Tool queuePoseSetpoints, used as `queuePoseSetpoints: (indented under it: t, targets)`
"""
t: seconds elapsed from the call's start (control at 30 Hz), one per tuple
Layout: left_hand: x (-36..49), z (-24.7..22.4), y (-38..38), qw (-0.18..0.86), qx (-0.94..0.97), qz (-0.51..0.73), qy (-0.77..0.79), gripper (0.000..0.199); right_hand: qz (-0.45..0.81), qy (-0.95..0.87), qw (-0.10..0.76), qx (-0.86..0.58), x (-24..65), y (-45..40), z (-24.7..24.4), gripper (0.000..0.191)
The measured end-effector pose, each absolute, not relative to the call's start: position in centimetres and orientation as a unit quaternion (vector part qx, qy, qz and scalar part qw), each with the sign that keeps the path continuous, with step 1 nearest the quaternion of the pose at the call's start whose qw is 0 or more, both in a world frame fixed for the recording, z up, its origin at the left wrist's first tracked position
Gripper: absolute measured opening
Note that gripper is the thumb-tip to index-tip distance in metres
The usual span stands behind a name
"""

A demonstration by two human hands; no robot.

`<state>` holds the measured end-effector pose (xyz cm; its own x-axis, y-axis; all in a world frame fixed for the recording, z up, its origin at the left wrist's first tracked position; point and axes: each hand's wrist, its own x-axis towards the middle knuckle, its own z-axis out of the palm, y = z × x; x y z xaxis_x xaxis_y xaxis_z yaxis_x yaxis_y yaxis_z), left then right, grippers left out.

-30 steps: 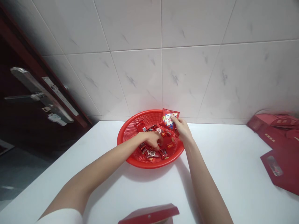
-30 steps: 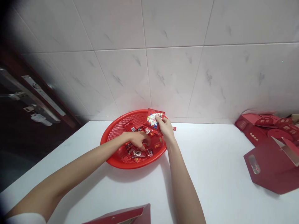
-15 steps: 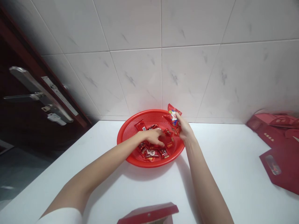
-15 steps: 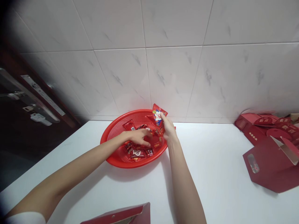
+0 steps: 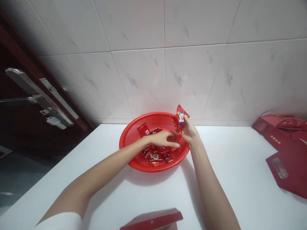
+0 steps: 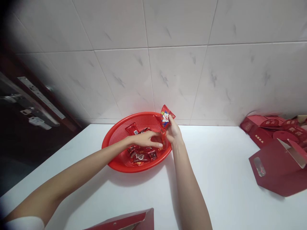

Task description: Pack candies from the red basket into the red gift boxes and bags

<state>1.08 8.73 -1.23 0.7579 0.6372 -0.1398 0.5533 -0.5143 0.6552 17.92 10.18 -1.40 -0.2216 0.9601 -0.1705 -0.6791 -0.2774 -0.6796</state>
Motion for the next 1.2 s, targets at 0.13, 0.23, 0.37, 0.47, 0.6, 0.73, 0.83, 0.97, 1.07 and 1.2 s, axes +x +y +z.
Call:
queuePoseSetpoints:
  t: [0.13, 0.23, 0.37, 0.47, 0.6, 0.73, 0.83, 0.97, 1.07, 1.2]
  targets:
    - [2.2, -1.3, 8.5, 0.387, 0.842, 0.136, 0.351, 0.04, 0.763, -0.242, 0.538, -0.262, 18.3, 10.4, -1.7, 0.027]
    - [2.5, -1.8, 8.5, 0.387, 0.845, 0.116, 0.351, 0.031, 0.772, -0.263, 0.522, -0.248, 18.5, 10.2, -1.7, 0.031]
    - [2.3, -2.2, 8.4, 0.38, 0.861, 0.068, 0.331, 0.019, 0.792, -0.273, 0.495, -0.231, 18.7, 10.1, -1.6, 0.041]
    - [2.3, -2.4, 8.3, 0.376, 0.864, 0.021, 0.334, 0.021, 0.805, -0.279, 0.482, -0.206, 18.9, 10.3, -1.8, 0.038]
    - [2.4, -2.7, 8.1, 0.337, 0.876, -0.039, 0.342, 0.025, 0.813, -0.27, 0.478, -0.192, 19.1, 10.6, -2.2, 0.036]
    - [2.8, -3.0, 7.9, 0.293, 0.893, -0.068, 0.334, 0.033, 0.815, -0.268, 0.477, -0.191, 19.2, 10.7, -2.2, 0.034]
    - [3.2, -3.3, 7.8, 0.253, 0.909, -0.076, 0.324, 0.026, 0.815, -0.258, 0.479, -0.199, 19.1, 10.5, -2.0, 0.035]
    - [3.4, -3.3, 7.8, 0.227, 0.913, -0.087, 0.326, 0.009, 0.81, -0.249, 0.487, -0.212, 19.0, 10.4, -1.8, 0.039]
    - [2.9, -2.0, 8.2, 0.207, 0.915, -0.064, 0.34, 0.002, 0.8, -0.26, 0.497, -0.215, 18.9, 10.5, -1.9, 0.034]
    - [1.0, 0.8, 9.0, 0.202, 0.882, 0.103, 0.412, 0.014, 0.776, -0.277, 0.521, -0.224, 18.6, 10.5, -1.9, 0.025]
